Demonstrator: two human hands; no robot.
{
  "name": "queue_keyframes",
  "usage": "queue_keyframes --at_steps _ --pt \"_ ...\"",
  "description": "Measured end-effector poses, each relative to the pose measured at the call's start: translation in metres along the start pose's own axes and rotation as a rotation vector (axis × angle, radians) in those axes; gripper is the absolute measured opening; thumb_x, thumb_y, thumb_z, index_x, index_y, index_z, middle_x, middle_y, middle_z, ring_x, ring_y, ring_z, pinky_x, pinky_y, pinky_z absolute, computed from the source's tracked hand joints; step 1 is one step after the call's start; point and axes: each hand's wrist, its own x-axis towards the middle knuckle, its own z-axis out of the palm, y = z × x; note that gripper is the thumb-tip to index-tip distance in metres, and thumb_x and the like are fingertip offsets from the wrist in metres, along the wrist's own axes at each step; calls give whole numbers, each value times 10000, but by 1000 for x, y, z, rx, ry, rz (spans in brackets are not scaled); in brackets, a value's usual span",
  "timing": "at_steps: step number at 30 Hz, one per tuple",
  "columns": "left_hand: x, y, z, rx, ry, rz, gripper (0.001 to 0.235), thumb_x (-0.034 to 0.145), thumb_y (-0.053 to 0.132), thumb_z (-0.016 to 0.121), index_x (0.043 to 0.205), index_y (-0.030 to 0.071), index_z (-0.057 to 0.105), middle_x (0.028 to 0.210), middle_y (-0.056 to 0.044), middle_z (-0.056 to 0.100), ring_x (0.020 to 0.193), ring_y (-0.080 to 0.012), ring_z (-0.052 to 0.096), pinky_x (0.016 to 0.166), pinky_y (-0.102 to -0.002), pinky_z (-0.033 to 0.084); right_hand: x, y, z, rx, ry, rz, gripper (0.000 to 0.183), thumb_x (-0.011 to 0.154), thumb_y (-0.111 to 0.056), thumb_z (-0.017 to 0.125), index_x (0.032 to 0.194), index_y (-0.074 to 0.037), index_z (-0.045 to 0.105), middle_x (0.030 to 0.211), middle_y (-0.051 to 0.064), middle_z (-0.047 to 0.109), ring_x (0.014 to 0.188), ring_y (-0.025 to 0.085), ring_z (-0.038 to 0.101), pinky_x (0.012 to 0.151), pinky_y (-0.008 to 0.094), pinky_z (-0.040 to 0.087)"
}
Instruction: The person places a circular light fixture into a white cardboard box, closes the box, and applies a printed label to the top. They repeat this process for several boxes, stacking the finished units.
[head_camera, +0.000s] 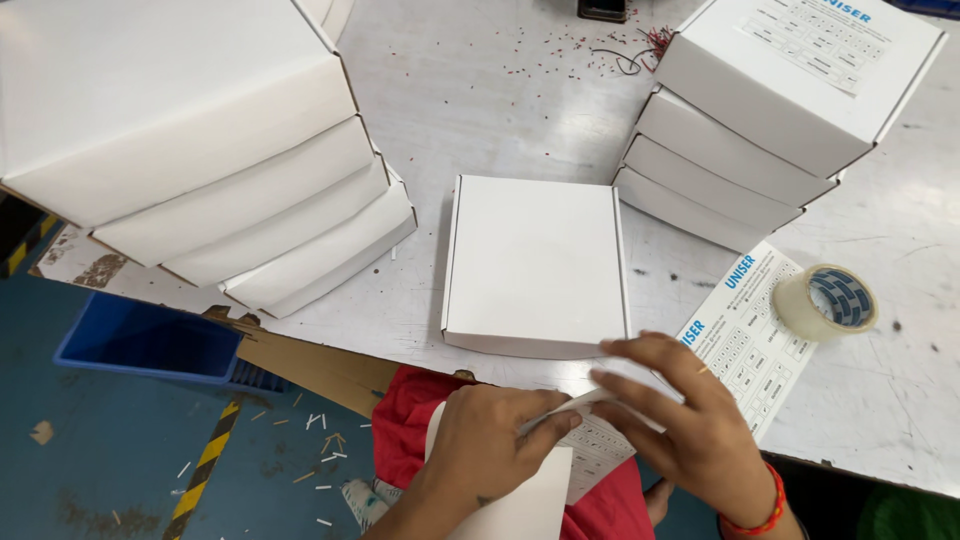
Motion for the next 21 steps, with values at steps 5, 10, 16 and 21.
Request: queue_keyframes --at_steps 5,10,16,21 --pt "-1 -2 2 -132 -75 -106 286 904 394 727 986 142 835 618 -81 705 490 -199 640 489 -328 492 18 -8 -1 -23 24 -114 255 678 -77 846 910 -91 739 1108 92 712 1044 275 704 794 370 607" --pt "7 -17 6 -544 -190 -281 367 984 423 691 1055 84 811 725 0 754 646 -26 652 571 -269 529 20 -2 9 -54 129 -217 226 657 -92 847 836 -94 709 1107 101 699 1076 319 677 832 377 608" --pt "19 -36 8 -330 -162 -284 387 969 342 665 838 0 790 540 -38 617 484 -63 520 471 -294 416 19 11 19 -56 58 -348 214 698 -71 884 824 -35 715 966 53 695 1027 297 684 801 381 593" --pt "22 -42 -7 -193 -22 -302 292 973 304 644 883 51 759 501 -69 573 411 -120 480 430 -328 375 20 6 16 61 -15 -304 348 734 3 834 1056 14 702 1038 131 709 1015 249 717 822 368 628"
